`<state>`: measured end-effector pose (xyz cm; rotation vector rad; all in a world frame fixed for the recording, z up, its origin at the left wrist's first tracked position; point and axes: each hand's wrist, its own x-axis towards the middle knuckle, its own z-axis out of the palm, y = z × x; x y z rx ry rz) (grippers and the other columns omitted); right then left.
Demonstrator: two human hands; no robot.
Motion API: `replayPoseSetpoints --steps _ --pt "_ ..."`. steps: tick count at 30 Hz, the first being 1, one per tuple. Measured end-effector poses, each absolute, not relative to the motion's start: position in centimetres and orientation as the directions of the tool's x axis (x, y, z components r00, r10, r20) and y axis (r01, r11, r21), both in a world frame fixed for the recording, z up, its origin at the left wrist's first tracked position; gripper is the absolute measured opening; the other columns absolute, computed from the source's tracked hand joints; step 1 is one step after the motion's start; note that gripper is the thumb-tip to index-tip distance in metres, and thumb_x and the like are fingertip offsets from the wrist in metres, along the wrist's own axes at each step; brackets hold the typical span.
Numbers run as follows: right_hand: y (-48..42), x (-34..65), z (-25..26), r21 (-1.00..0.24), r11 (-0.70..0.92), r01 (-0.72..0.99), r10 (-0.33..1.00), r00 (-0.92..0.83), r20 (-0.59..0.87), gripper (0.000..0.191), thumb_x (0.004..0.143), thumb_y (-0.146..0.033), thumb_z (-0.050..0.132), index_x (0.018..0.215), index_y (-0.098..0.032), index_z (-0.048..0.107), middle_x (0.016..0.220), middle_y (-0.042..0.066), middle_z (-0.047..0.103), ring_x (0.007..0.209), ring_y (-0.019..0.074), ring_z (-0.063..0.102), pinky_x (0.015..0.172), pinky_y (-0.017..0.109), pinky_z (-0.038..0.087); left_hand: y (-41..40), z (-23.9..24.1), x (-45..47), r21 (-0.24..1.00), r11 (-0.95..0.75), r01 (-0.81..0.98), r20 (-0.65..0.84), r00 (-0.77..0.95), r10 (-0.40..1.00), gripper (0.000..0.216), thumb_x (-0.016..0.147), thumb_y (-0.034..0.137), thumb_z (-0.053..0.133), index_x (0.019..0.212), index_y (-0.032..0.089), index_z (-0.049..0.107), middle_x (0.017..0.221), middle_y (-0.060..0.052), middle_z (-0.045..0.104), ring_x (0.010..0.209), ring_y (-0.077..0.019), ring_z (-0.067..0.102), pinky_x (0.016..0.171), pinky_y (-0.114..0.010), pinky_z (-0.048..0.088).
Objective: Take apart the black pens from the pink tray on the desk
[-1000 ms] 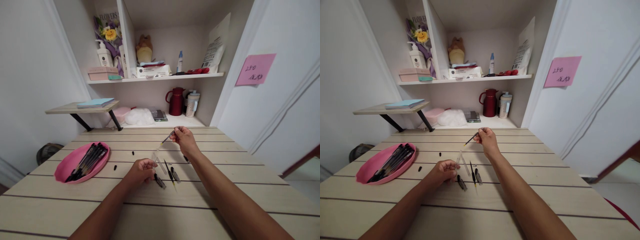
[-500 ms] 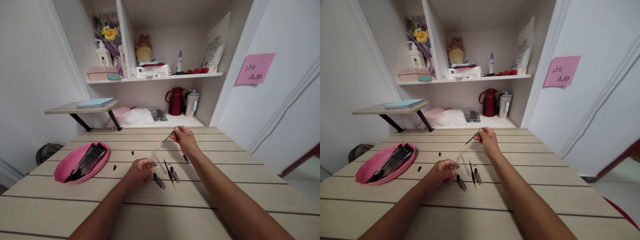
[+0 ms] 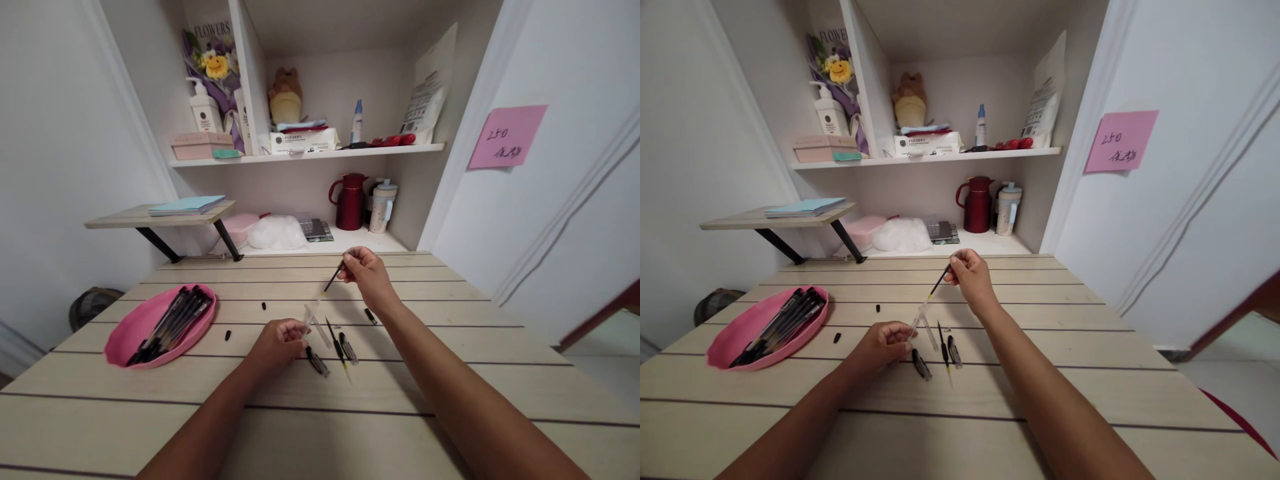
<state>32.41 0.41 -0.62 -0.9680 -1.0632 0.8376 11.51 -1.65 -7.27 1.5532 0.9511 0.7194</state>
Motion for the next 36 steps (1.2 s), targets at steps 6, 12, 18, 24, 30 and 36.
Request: replayPoseSetpoints --steps 6,12,18,24,30,36 --pt "0.0 30.8 -1.2 -0.963 0.268 0.027 0.961 0.071 0.269 0.016 0.068 -0.031 0.058 0.07 -0.016 0.051 0.053 -0.004 0.055 0.042 0.0068 0.052 0.04 0.017 0.037 -2.1 -6.4 11.8 0.987 -0.046 0.154 -0.029 0.453 0.891 0.026 0.059 0.023 0.064 0.083 0.011 0.063 0.051 0.004 0.05 0.043 -0.0068 0.045 0.041 -0.018 0.032" --pt "-0.5 29.9 -1.7 -0.967 0.203 0.152 0.974 -0.129 0.184 0.015 0.067 -0.029 0.058 0.066 -0.015 0.054 0.056 -0.003 0.057 0.044 0.0059 0.051 0.041 0.016 0.036 -2.1 -6.3 11.7 0.995 -0.006 0.1 -0.04 0.45 0.892 0.034 0.06 0.026 0.065 0.09 0.011 0.061 0.053 0.004 0.05 0.046 -0.0088 0.049 0.041 -0.018 0.034" --pt "0.1 32.3 -0.8 -0.955 0.119 0.27 0.993 -0.016 0.119 0.021 0.075 -0.035 0.048 0.074 -0.016 0.055 0.07 0.003 0.064 0.049 0.008 0.055 0.043 0.018 0.039 -2.3 -5.9 11.8 0.998 0.064 0.018 -0.065 0.446 0.893 0.033 0.059 0.025 0.067 0.088 0.01 0.061 0.052 0.004 0.049 0.045 -0.0082 0.049 0.047 -0.021 0.038" --pt "0.8 36.5 -0.6 -0.506 -0.104 0.857 0.99 0.136 0.028 0.016 0.071 -0.028 0.05 0.064 -0.016 0.058 0.066 0.007 0.065 0.061 0.0161 0.06 0.052 0.024 0.041 -2.3 -5.6 11.7 0.998 0.053 0.02 -0.057 0.418 0.907 0.033 0.059 0.024 0.067 0.088 0.011 0.061 0.062 0.001 0.055 0.055 -0.0106 0.055 0.055 -0.022 0.04" --pt "0.4 37.2 -2.9 -0.327 -0.224 0.918 0.974 0.207 -0.087 0.009 0.051 -0.019 0.063 0.059 -0.013 0.061 0.071 0.016 0.065 0.073 0.0291 0.061 0.058 0.034 0.043 -2.0 -5.9 11.7 0.999 0.053 0.0 -0.048 0.44 0.897 0.034 0.059 0.026 0.068 0.088 0.011 0.06 0.059 0.001 0.056 0.054 -0.0112 0.056 0.053 -0.022 0.04" --pt "0.7 37.2 -4.4 -0.347 -0.215 0.913 0.975 0.183 -0.122 0.022 0.046 -0.006 0.057 0.066 -0.013 0.063 0.08 0.017 0.066 0.08 0.0307 0.06 0.063 0.035 0.043 -2.2 -5.9 11.8 0.996 0.084 -0.031 -0.061 0.45 0.891 0.035 0.059 0.026 0.069 0.089 0.011 0.059 0.061 0.0 0.057 0.055 -0.0117 0.057 0.053 -0.023 0.042"
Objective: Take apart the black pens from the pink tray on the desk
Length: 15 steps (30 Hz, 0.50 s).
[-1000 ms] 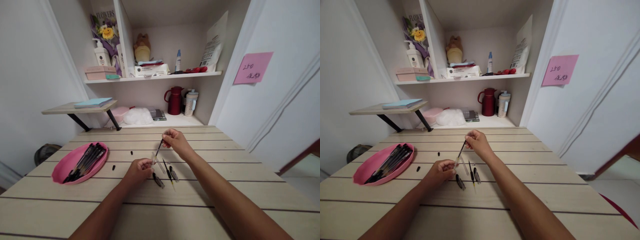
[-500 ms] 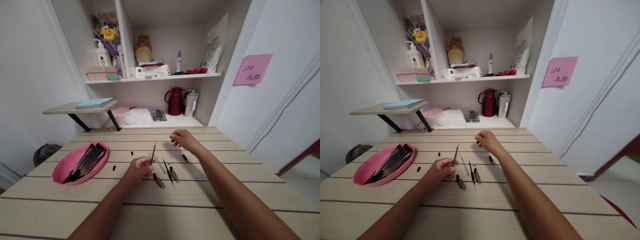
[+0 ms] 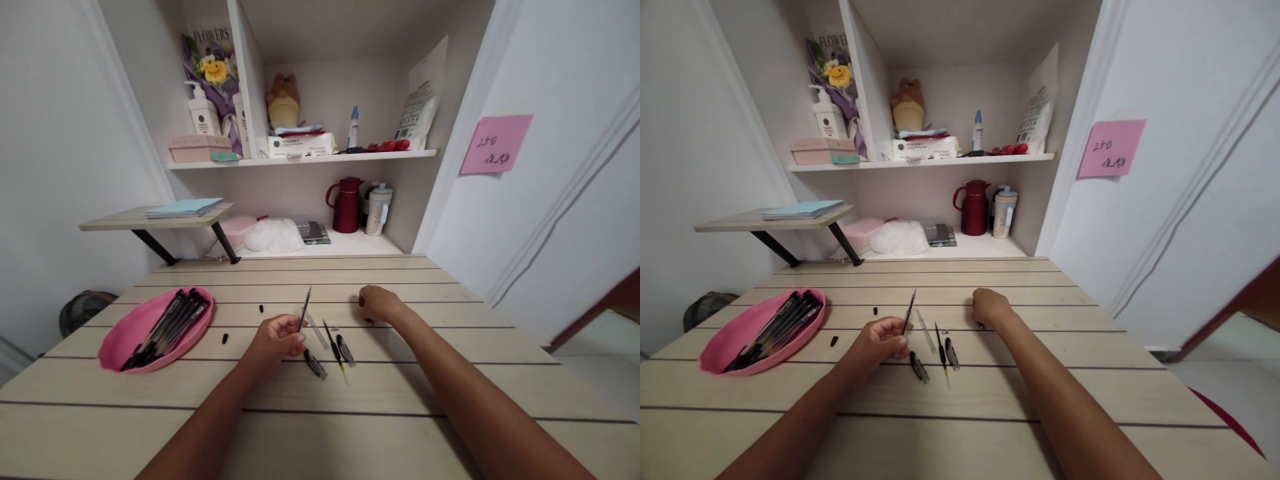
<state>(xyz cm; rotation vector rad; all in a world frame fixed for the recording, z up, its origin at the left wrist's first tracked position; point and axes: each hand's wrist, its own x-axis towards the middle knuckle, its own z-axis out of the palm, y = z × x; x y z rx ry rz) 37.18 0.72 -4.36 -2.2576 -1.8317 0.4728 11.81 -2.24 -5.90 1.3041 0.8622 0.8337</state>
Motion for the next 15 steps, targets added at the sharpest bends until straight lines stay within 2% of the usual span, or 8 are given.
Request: replayPoseSetpoints --steps 3,6,10,15 --pt "0.7 37.5 -4.3 -0.44 -0.193 0.877 0.979 0.142 -0.147 0.012 0.047 -0.006 0.056 0.055 -0.013 0.061 0.061 0.012 0.065 0.07 0.0272 0.061 0.059 0.032 0.043 -2.3 -5.9 11.9 0.995 0.089 -0.033 -0.065 0.459 0.886 0.035 0.058 0.027 0.069 0.088 0.011 0.059 0.058 0.0 0.057 0.053 -0.0115 0.056 0.052 -0.023 0.043" --pt "0.5 37.6 -4.5 -0.592 -0.161 0.79 0.982 0.067 -0.179 0.006 0.052 -0.01 0.057 0.049 -0.015 0.058 0.049 0.005 0.06 0.057 0.0197 0.06 0.053 0.026 0.044 -2.4 -5.8 11.9 0.995 0.097 -0.015 -0.079 0.46 0.884 0.036 0.058 0.027 0.069 0.088 0.011 0.059 0.058 0.0 0.059 0.053 -0.0119 0.056 0.052 -0.024 0.043" --pt "0.3 37.0 -5.5 -0.794 -0.153 0.589 0.975 -0.042 -0.22 0.005 0.062 -0.017 0.054 0.059 -0.016 0.057 0.049 -0.001 0.058 0.05 0.0121 0.059 0.046 0.019 0.045 -2.4 -5.8 11.9 0.995 0.102 -0.001 -0.089 0.469 0.879 0.036 0.058 0.027 0.069 0.088 0.011 0.06 0.056 0.0 0.058 0.05 -0.0112 0.055 0.051 -0.023 0.043" --pt "0.3 36.1 -6.6 -0.902 -0.184 0.391 0.96 -0.124 -0.25 0.002 0.064 -0.017 0.057 0.066 -0.016 0.055 0.05 -0.002 0.056 0.046 0.0105 0.058 0.041 0.017 0.044 -2.3 -6.0 11.8 0.996 0.089 0.013 -0.085 0.47 0.879 0.036 0.058 0.026 0.068 0.09 0.011 0.059 0.057 0.0 0.058 0.051 -0.0114 0.056 0.05 -0.023 0.042"
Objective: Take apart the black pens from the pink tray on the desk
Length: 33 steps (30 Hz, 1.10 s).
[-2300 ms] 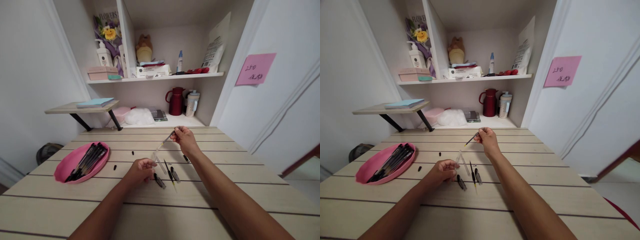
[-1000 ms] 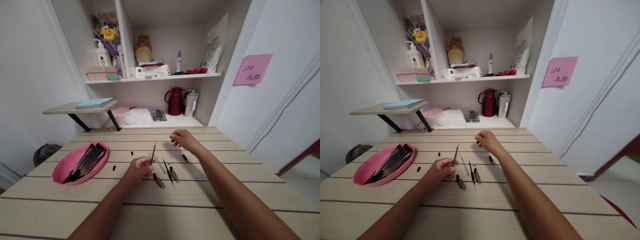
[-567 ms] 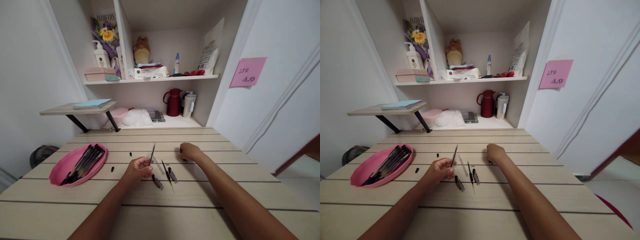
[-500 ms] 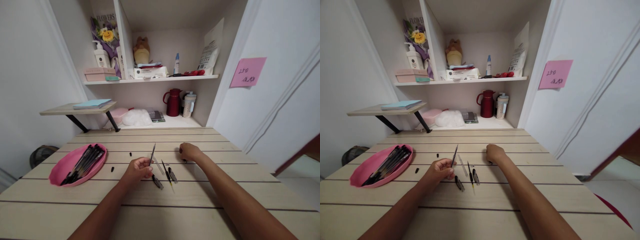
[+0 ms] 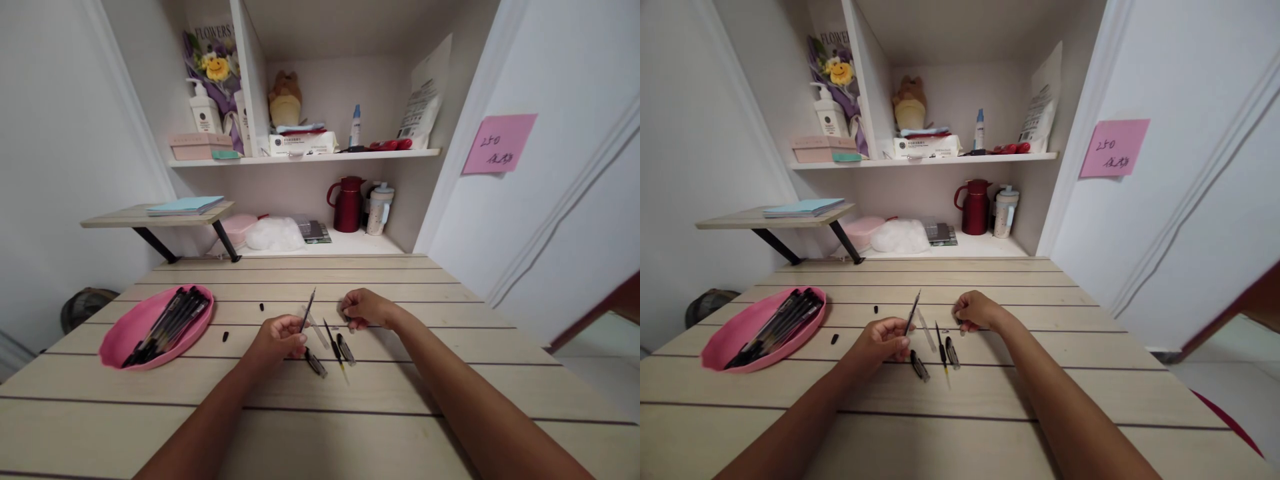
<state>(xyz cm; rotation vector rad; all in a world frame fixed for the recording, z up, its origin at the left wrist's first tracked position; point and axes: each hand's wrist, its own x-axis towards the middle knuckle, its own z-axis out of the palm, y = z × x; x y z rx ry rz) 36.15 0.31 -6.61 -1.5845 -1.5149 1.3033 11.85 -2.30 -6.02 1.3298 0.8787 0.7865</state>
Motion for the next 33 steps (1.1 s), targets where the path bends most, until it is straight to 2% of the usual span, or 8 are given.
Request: replayPoseSetpoints --steps 9,17,23,29,33 --pt "-0.2 35.6 -5.8 -0.962 -0.186 0.2 0.967 -0.135 -0.215 0.01 0.063 -0.016 0.06 0.068 -0.015 0.052 0.05 -0.004 0.055 0.045 0.0083 0.056 0.04 0.015 0.041 -2.4 -6.2 11.9 0.998 0.07 0.005 -0.064 0.483 0.873 0.034 0.06 0.025 0.067 0.089 0.011 0.058 0.056 0.001 0.054 0.049 -0.0104 0.055 0.047 -0.021 0.04" --pt "-1.2 33.7 -2.7 -0.986 0.113 -0.12 0.992 -0.038 0.119 0.02 0.062 -0.024 0.065 0.078 -0.016 0.055 0.062 -0.003 0.058 0.058 0.0091 0.058 0.048 0.017 0.04 -2.4 -6.4 11.9 0.994 0.099 0.047 -0.109 0.47 0.876 0.032 0.057 0.026 0.069 0.085 0.012 0.059 0.061 0.001 0.055 0.054 -0.0139 0.059 0.051 -0.023 0.042" --pt "-1.8 31.7 -1.0 -0.966 0.241 -0.096 0.971 0.019 0.24 0.018 0.062 -0.023 0.063 0.078 -0.016 0.056 0.063 -0.002 0.058 0.057 0.0098 0.057 0.05 0.02 0.038 -2.3 -6.6 12.0 0.992 0.108 0.058 -0.123 0.46 0.879 0.031 0.057 0.024 0.069 0.084 0.013 0.059 0.062 0.0 0.058 0.053 -0.0134 0.059 0.052 -0.024 0.042" --pt "-2.0 30.7 -1.0 -0.973 0.227 -0.032 0.973 -0.04 0.229 0.016 0.06 -0.022 0.063 0.073 -0.016 0.056 0.061 -0.003 0.055 0.053 0.0089 0.054 0.05 0.021 0.037 -2.4 -6.4 12.0 0.994 0.104 0.045 -0.113 0.46 0.881 0.03 0.056 0.023 0.07 0.081 0.012 0.06 0.06 0.0 0.058 0.052 -0.0127 0.058 0.052 -0.023 0.041" --pt "-2.1 30.5 -1.3 -0.976 0.217 -0.033 0.975 -0.044 0.218 0.018 0.062 -0.022 0.062 0.078 -0.015 0.057 0.061 -0.002 0.056 0.053 0.0092 0.053 0.05 0.022 0.037 -2.4 -6.4 12.0 0.993 0.109 0.034 -0.112 0.46 0.881 0.029 0.056 0.023 0.07 0.081 0.012 0.06 0.061 0.0 0.059 0.051 -0.0129 0.058 0.053 -0.024 0.041"
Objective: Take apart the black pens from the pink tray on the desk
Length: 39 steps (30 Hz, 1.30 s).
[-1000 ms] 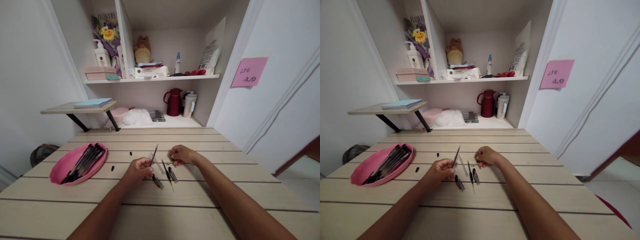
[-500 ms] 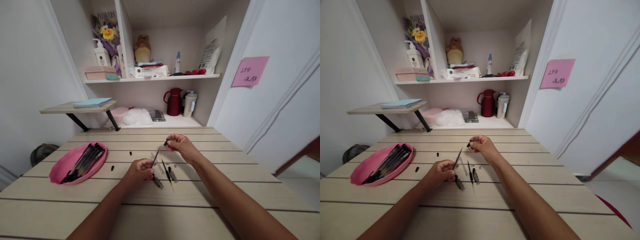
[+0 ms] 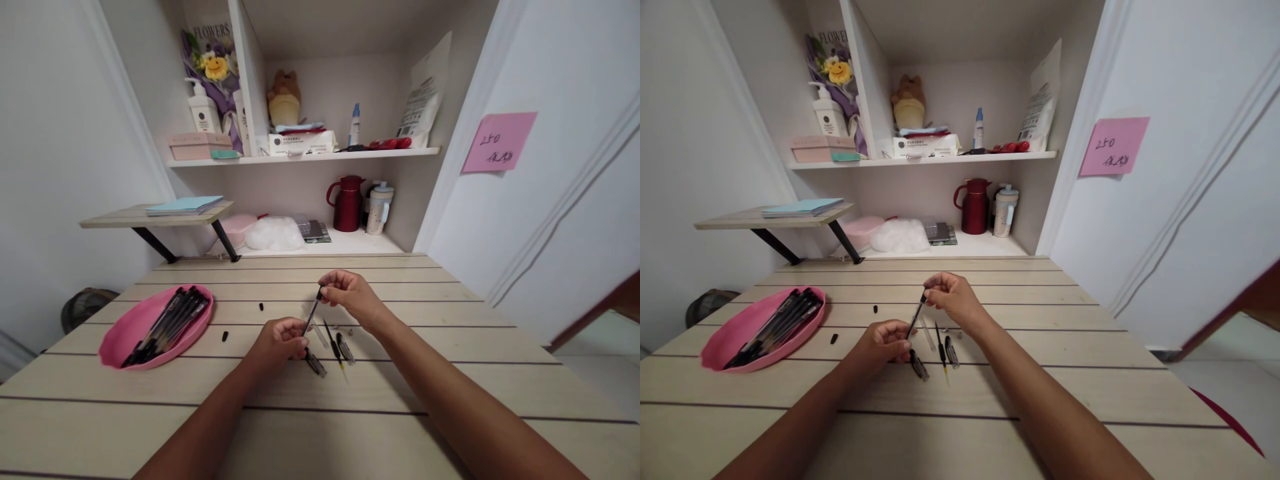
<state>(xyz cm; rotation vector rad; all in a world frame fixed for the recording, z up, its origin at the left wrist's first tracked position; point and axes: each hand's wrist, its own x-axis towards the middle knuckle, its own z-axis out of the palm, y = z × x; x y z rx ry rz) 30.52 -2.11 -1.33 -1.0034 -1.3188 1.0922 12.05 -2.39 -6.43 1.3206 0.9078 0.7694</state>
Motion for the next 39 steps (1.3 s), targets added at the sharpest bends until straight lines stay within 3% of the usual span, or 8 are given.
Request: replayPoseSetpoints --steps 9,17,21,24,27,29,32,39 --pt "-2.4 30.0 -2.6 -0.99 0.128 -0.061 0.982 -0.135 0.135 0.016 0.063 -0.025 0.062 0.076 -0.015 0.062 0.063 -0.001 0.057 0.057 0.0089 0.051 0.051 0.021 0.036 -2.5 -6.5 12.2 0.993 0.114 -0.007 -0.099 0.45 0.888 0.028 0.056 0.022 0.07 0.081 0.012 0.061 0.06 0.001 0.056 0.051 -0.0108 0.056 0.054 -0.024 0.043" --pt "-3.1 27.9 -3.0 -0.982 0.164 -0.095 0.971 -0.16 0.178 0.016 0.065 -0.03 0.061 0.069 -0.015 0.057 0.059 -0.003 0.054 0.052 0.0076 0.047 0.05 0.021 0.034 -2.9 -6.2 12.5 0.993 0.092 -0.077 -0.052 0.416 0.908 0.031 0.052 0.024 0.072 0.078 0.011 0.063 0.057 0.002 0.054 0.052 -0.0112 0.055 0.057 -0.027 0.046" --pt "-2.9 29.2 -1.8 -0.982 0.179 0.058 0.963 -0.216 0.163 0.02 0.067 -0.034 0.059 0.075 -0.016 0.057 0.065 -0.002 0.056 0.054 0.0083 0.049 0.053 0.021 0.037 -2.8 -5.7 12.5 0.994 0.07 -0.08 -0.029 0.426 0.904 0.032 0.053 0.025 0.071 0.08 0.011 0.062 0.057 0.001 0.056 0.053 -0.0147 0.059 0.051 -0.024 0.044" --pt "-2.5 31.6 -1.1 -0.924 0.174 0.341 0.977 -0.175 0.119 0.02 0.07 -0.033 0.053 0.08 -0.016 0.057 0.066 0.0 0.058 0.056 0.0097 0.051 0.052 0.022 0.037 -2.5 -5.4 12.3 0.996 0.07 -0.051 -0.044 0.398 0.916 0.037 0.053 0.027 0.071 0.085 0.011 0.061 0.058 0.0 0.058 0.055 -0.0163 0.061 0.053 -0.025 0.045" --pt "-2.1 33.7 -1.3 -0.678 0.126 0.724 0.99 -0.14 0.035 0.01 0.065 -0.026 0.056 0.067 -0.016 0.058 0.059 0.001 0.058 0.054 0.0116 0.051 0.049 0.022 0.034 -2.1 -5.4 12.0 0.995 0.099 -0.029 -0.081 0.371 0.925 0.041 0.053 0.028 0.071 0.088 0.011 0.061 0.059 -0.001 0.059 0.056 -0.0177 0.062 0.054 -0.027 0.047" --pt "-2.0 34.5 -1.8 -0.507 0.102 0.856 0.99 -0.135 -0.029 0.004 0.059 -0.02 0.059 0.061 -0.017 0.06 0.061 0.003 0.06 0.054 0.0131 0.052 0.048 0.023 0.032 -1.9 -5.6 11.9 0.994 0.102 -0.039 -0.081 0.361 0.929 0.041 0.053 0.029 0.071 0.088 0.01 0.06 0.06 -0.001 0.059 0.056 -0.0178 0.062 0.054 -0.028 0.047" --pt "-1.8 34.7 -2.9 -0.441 0.099 0.892 0.99 -0.134 -0.049 0.009 0.05 -0.015 0.063 0.058 -0.018 0.061 0.067 0.006 0.062 0.058 0.0164 0.053 0.048 0.024 0.031 -1.8 -5.7 11.9 0.994 0.096 -0.05 -0.071 0.369 0.927 0.04 0.054 0.028 0.071 0.088 0.011 0.061 0.06 -0.001 0.058 0.056 -0.017 0.061 0.055 -0.028 0.047" --pt "-1.3 34.9 -4.9 -0.568 0.108 0.816 0.978 -0.191 -0.088 0.013 0.044 -0.004 0.06 0.043 -0.017 0.057 0.045 0.001 0.056 0.046 0.013 0.05 0.045 0.023 0.03 -2.2 -5.5 11.8 0.997 0.081 -0.019 -0.067 0.386 0.92 0.039 0.055 0.027 0.07 0.088 0.01 0.061 0.059 0.0 0.057 0.055 -0.0157 0.06 0.053 -0.025 0.045"
